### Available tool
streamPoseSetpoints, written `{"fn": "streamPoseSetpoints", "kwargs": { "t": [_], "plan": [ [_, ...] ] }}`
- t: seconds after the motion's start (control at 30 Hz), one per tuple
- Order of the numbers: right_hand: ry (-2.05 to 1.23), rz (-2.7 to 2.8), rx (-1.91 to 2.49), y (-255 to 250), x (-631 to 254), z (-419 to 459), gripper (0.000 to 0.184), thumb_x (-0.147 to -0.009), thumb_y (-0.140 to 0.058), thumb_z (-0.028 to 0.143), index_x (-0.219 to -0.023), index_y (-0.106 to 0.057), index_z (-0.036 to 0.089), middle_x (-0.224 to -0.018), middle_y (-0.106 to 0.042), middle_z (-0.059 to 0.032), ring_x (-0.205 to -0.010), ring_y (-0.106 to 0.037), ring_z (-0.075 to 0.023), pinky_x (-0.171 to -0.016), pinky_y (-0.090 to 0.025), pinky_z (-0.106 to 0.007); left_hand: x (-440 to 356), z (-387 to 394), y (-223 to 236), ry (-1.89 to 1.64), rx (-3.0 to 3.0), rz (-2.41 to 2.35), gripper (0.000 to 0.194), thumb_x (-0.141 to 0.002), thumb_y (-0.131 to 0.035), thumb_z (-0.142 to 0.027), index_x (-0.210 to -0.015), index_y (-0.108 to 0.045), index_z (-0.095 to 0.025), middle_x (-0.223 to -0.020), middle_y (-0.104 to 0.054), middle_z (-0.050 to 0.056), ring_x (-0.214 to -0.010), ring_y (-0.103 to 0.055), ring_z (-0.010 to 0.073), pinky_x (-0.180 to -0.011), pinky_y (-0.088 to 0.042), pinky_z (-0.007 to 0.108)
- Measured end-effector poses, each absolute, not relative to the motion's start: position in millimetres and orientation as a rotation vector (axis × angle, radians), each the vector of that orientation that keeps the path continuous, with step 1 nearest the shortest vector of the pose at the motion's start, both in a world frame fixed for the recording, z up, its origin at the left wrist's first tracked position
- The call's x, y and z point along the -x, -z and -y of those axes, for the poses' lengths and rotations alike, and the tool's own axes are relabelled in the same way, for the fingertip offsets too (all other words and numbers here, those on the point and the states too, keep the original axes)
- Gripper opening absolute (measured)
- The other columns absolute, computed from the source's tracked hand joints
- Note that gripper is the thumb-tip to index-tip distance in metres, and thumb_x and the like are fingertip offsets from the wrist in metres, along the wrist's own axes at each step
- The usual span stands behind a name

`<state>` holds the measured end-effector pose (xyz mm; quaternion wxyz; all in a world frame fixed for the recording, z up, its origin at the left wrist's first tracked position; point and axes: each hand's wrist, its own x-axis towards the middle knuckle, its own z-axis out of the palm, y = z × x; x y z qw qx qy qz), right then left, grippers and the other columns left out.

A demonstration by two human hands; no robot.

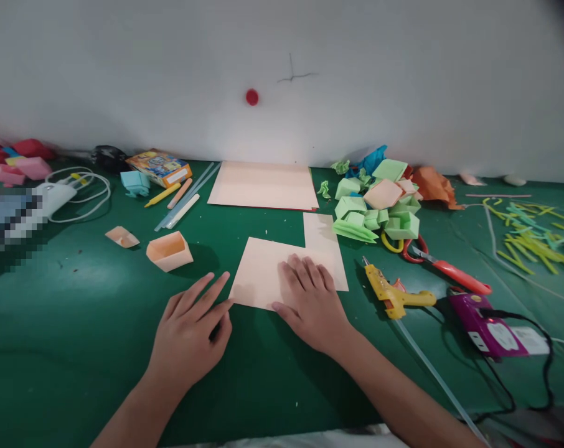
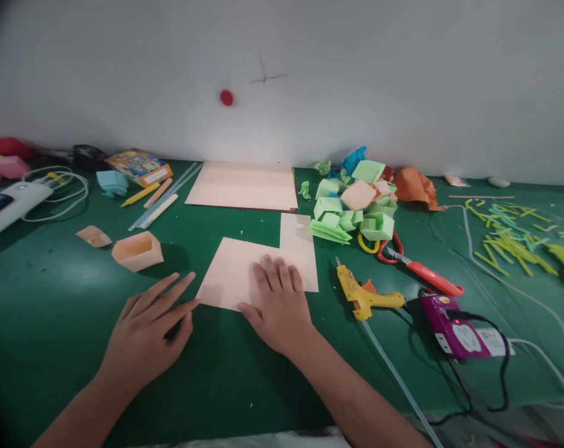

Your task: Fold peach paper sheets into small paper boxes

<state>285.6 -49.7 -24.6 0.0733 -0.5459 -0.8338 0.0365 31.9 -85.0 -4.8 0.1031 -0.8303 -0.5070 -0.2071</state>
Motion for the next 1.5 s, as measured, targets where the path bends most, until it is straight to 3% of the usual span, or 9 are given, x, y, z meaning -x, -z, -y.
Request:
{"fn": "streamPoseSetpoints", "kwargs": {
  "t": [0.17,0.53,1.3,1.5],
  "plan": [
    [-0.074,2.503,1.616,26.0,-285.6,49.8,0.078,-0.102,-0.030,0.065,-0.163,-0.029,0.016,-0.170,-0.025,-0.0116,-0.153,-0.022,-0.0391,-0.122,-0.019,-0.058,-39.7,87.0,3.6,0.601,2.639,1.477,0.032,-0.095,-0.051,-0.020,-0.113,-0.077,-0.026,-0.146,-0.062,0.003,-0.134,-0.057,0.0313,-0.092,-0.051,0.046],
    [-0.072,2.511,1.625,26.6,-285.6,49.3,0.079,-0.102,-0.027,0.067,-0.162,-0.030,0.015,-0.169,-0.025,-0.0125,-0.153,-0.022,-0.0393,-0.122,-0.018,-0.058,-36.0,81.1,3.3,0.612,2.427,1.787,0.031,-0.093,-0.051,-0.030,-0.087,-0.082,-0.032,-0.134,-0.070,-0.001,-0.126,-0.062,0.0338,-0.085,-0.049,0.049],
    [-0.158,2.499,1.633,21.8,-283.4,48.1,0.078,-0.102,-0.028,0.067,-0.163,-0.029,0.018,-0.170,-0.025,-0.0095,-0.154,-0.021,-0.0378,-0.124,-0.018,-0.057,-22.2,75.9,7.7,0.535,2.435,1.781,0.029,-0.092,-0.053,-0.034,-0.091,-0.082,-0.036,-0.133,-0.071,-0.002,-0.128,-0.061,0.0372,-0.088,-0.054,0.057],
    [-0.133,2.497,1.611,23.0,-282.9,47.2,0.076,-0.102,-0.027,0.066,-0.163,-0.029,0.020,-0.170,-0.025,-0.0079,-0.154,-0.022,-0.0371,-0.123,-0.021,-0.057,-5.4,70.4,12.7,0.544,2.355,1.779,0.031,-0.093,-0.052,-0.035,-0.084,-0.082,-0.033,-0.131,-0.072,-0.001,-0.129,-0.060,0.0390,-0.087,-0.054,0.059]
  ]
}}
